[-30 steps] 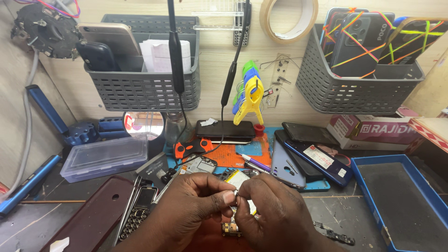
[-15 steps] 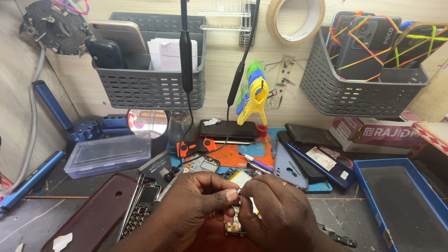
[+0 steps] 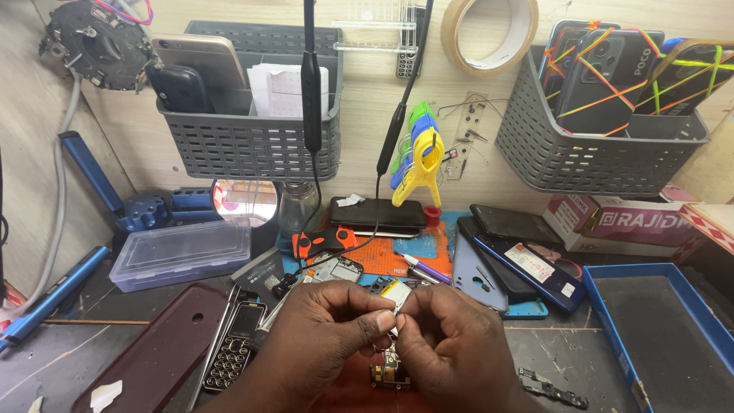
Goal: The person uses tweezers to carefully remove a small component from a mobile phone motherboard. They then place the component on the workbench and continue to manipulate the circuit board with the tweezers, handling small parts and wires on a cluttered repair desk.
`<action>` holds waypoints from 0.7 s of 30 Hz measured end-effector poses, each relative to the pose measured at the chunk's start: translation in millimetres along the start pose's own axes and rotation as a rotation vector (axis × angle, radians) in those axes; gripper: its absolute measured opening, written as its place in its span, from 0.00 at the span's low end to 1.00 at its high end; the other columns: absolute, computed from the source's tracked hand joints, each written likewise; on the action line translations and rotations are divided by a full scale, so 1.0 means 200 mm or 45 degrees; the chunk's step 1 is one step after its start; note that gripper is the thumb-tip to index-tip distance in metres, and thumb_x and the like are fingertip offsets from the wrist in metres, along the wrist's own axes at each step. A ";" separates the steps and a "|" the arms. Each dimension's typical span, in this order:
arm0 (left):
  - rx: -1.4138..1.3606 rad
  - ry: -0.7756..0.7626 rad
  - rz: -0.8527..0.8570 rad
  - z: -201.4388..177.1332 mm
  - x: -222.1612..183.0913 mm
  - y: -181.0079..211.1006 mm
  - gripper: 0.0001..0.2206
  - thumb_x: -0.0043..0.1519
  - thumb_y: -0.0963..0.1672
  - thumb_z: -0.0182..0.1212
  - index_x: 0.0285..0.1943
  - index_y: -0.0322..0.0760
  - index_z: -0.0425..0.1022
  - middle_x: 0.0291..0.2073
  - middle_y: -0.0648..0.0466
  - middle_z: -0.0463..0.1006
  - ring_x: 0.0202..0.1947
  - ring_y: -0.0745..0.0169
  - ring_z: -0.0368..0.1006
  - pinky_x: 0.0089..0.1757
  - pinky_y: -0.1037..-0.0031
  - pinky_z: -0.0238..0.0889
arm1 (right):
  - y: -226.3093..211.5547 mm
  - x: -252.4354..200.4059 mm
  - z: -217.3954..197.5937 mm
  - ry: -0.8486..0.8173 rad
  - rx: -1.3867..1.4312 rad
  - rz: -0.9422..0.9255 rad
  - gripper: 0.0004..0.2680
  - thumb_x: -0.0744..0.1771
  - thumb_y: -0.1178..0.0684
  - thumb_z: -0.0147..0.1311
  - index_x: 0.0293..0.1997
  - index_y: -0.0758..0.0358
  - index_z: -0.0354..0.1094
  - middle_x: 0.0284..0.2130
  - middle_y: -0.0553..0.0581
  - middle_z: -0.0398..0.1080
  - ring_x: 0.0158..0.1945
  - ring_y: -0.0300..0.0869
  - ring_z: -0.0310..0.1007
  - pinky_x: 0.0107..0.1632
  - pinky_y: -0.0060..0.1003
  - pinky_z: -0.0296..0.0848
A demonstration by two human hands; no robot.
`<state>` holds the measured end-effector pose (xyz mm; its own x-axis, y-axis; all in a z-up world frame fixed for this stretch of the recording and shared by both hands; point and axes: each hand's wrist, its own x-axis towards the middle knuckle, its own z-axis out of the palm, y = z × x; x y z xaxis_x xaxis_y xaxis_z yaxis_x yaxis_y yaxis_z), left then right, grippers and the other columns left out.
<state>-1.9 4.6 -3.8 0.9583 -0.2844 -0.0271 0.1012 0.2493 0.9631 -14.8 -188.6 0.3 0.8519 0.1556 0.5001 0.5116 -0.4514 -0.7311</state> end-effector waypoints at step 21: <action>-0.117 0.002 -0.135 -0.01 0.03 0.04 0.07 0.59 0.39 0.64 0.43 0.25 0.80 0.32 0.48 0.83 0.27 0.67 0.77 0.31 0.78 0.70 | 0.04 0.10 -0.08 -0.264 0.795 0.817 0.10 0.64 0.56 0.58 0.48 0.66 0.73 0.29 0.52 0.75 0.26 0.31 0.69 0.28 0.27 0.68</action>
<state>4.8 6.7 2.6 0.9412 -0.3126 -0.1280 0.2262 0.3018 0.9261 4.2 -202.8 11.2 0.9655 0.2211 -0.1373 -0.1499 0.0413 -0.9878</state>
